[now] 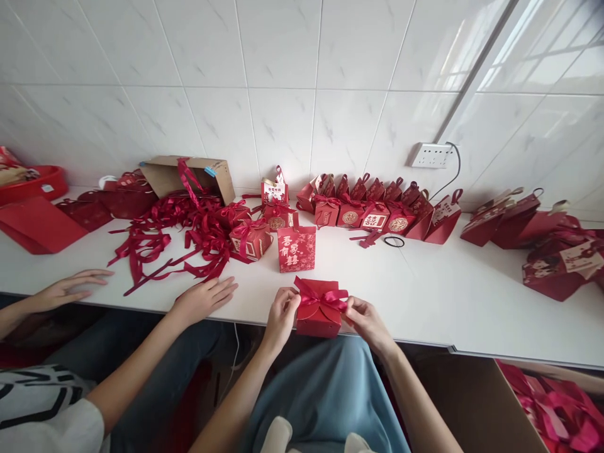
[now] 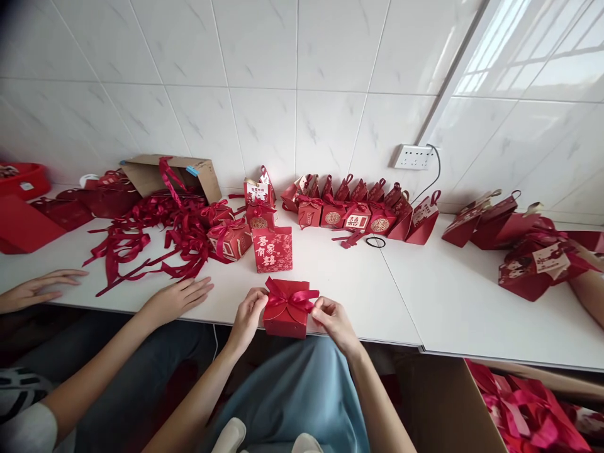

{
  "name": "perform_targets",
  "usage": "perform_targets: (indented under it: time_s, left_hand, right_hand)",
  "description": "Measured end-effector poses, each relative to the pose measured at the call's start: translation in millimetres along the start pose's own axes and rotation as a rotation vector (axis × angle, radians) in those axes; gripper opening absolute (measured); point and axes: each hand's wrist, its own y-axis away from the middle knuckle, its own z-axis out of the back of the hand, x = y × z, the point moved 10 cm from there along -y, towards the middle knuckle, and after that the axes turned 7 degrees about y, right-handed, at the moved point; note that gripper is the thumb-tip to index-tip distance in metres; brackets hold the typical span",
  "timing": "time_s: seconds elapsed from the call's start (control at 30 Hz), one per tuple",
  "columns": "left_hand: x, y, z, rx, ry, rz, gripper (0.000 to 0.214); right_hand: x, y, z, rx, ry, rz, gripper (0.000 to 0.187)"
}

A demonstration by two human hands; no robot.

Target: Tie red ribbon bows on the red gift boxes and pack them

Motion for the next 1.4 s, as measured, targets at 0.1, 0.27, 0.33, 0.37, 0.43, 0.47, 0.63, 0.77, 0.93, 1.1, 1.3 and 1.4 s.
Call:
perform_targets:
  time_s: [0.1, 0.27, 0.33, 0.37, 0.43, 0.47, 0.63, 0.77, 0.93, 1.1, 1.3, 1.4]
  left_hand:
    - [-27.7, -8.0, 35.4, -0.152, -0.032, -0.168, 0.014]
    - [-94.3, -10.6, 6.3, 0.074, -0.267, -0.599, 0.011]
    - [-98.7, -4.8, -23.8, 0.238, -0.374, -0.649, 0.012]
    - [-97.4, -1.7, -33.8, 0.272, -0.425, -0.654, 0.012]
    - [-90.3, 3.1, -44.7, 0.284, -0.508, -0.633, 0.012]
    - [-85.7, 5.1, -47.1, 0.285, -0.534, -0.615, 0.011]
    - [-69.0, 11.7, -48.3, 0.327, -0.553, -0.549, 0.011]
    - [-63.8, 12.6, -49.8, 0.358, -0.546, -0.53, 0.018]
    - [-61.8, 13.0, -54.6, 0.392, -0.563, -0.521, 0.022]
    - [-60.8, 12.0, -53.7, 0.398, -0.545, -0.506, 0.023]
    - [-60.0, 10.4, -54.1, 0.419, -0.535, -0.452, 0.021]
    - [-59.0, 7.5, -55.0, 0.405, -0.534, -0.403, 0.019]
  right_hand:
    - [52.9, 0.9, 33.1, -0.196, 0.179, 0.217, 0.041]
    - [108.4, -28.4, -27.7, -0.021, 0.75, 0.286, 0.027]
    - [109.1, -41.0, -71.3, 0.157, 0.992, 0.326, 0.019]
    - [106.0, -46.4, -86.9, 0.218, 1.092, 0.334, 0.014]
    - [95.7, -56.2, -103.2, 0.291, 1.216, 0.3, 0.008]
    - [89.9, -60.1, -105.3, 0.313, 1.238, 0.262, 0.009]
    - [71.5, -66.6, -97.5, 0.379, 1.166, 0.106, 0.018]
    - [68.4, -68.6, -93.4, 0.363, 1.055, 0.08, 0.008]
    - [66.7, -76.5, -85.8, 0.245, 0.97, 0.072, 0.01]
    - [72.6, -80.4, -70.9, 0.152, 0.928, 0.05, 0.009]
    - [69.0, -37.5, 3.8, -0.146, 0.856, -0.057, 0.047]
    - [25.4, -7.2, 12.2, -0.002, 0.72, -0.295, 0.063]
